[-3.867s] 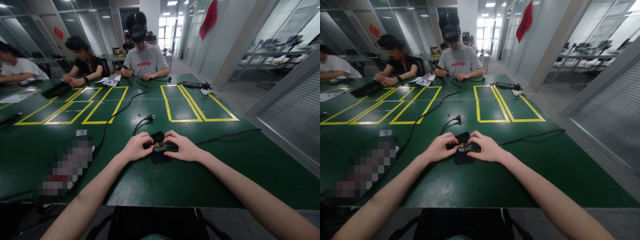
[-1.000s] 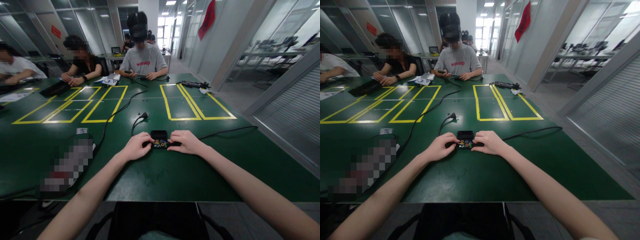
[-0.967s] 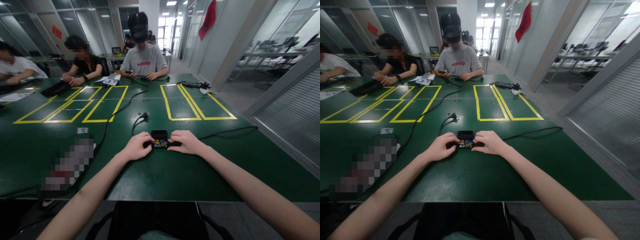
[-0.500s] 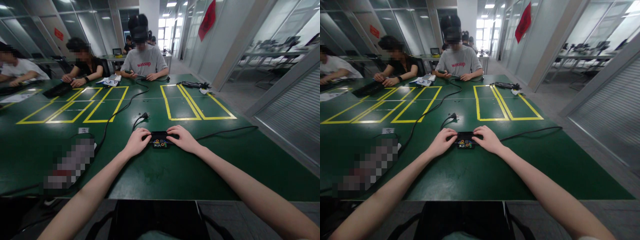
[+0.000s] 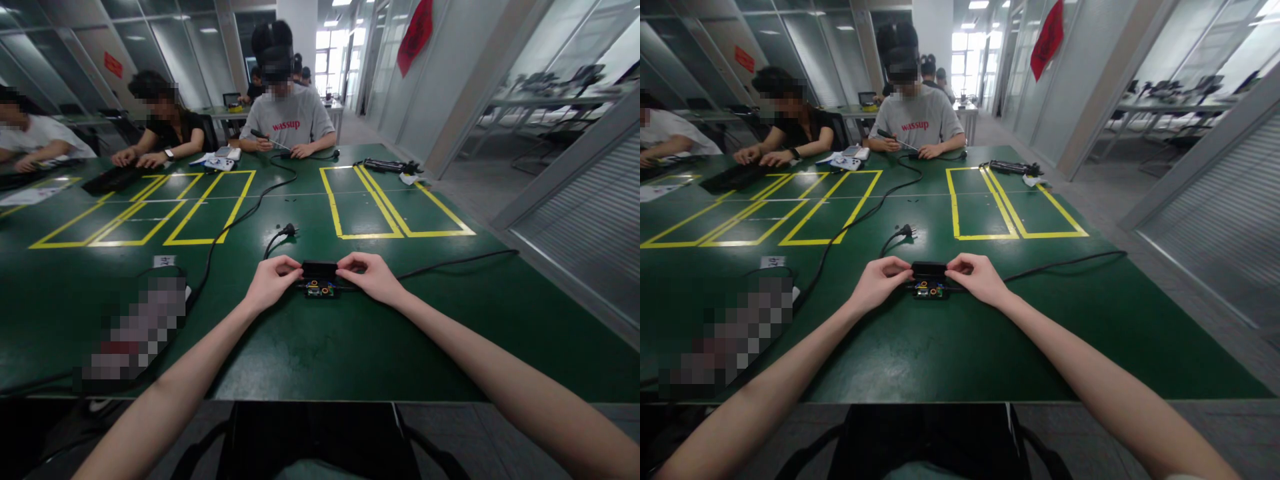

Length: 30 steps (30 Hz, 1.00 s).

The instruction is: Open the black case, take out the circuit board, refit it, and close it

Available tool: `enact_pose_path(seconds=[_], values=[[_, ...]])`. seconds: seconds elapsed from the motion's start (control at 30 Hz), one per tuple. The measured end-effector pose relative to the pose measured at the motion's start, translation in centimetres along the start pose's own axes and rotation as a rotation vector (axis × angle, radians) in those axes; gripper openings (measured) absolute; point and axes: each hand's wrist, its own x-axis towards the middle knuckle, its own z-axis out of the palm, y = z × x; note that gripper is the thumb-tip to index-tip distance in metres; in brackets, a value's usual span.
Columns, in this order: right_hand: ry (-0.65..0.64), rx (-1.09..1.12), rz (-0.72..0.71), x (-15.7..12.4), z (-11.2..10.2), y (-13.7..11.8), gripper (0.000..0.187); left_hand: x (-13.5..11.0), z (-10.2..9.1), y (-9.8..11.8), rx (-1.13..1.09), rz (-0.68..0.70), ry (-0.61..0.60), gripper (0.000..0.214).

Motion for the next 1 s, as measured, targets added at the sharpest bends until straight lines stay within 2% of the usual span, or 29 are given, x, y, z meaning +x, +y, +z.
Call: enact_pose_path(seconds=[0.33, 0.77, 1.0], values=[[-0.013, -0.005, -0.004, 0.02, -0.18, 0.16, 0.022, -0.06, 0.03, -0.14, -0.029, -0.012, 0.006, 0.025], [-0.016, 0.034, 0.061, 0.09, -0.2, 0.31, 0.023, -0.05, 0.21, -0.33, -0.083, -0.05, 0.029, 0.024], [-0.058, 0.051, 0.038, 0.04, -0.47, -0.33, 0.031, -0.18, 0.18, 0.2, -0.017, -0.023, 0.009, 0.02]])
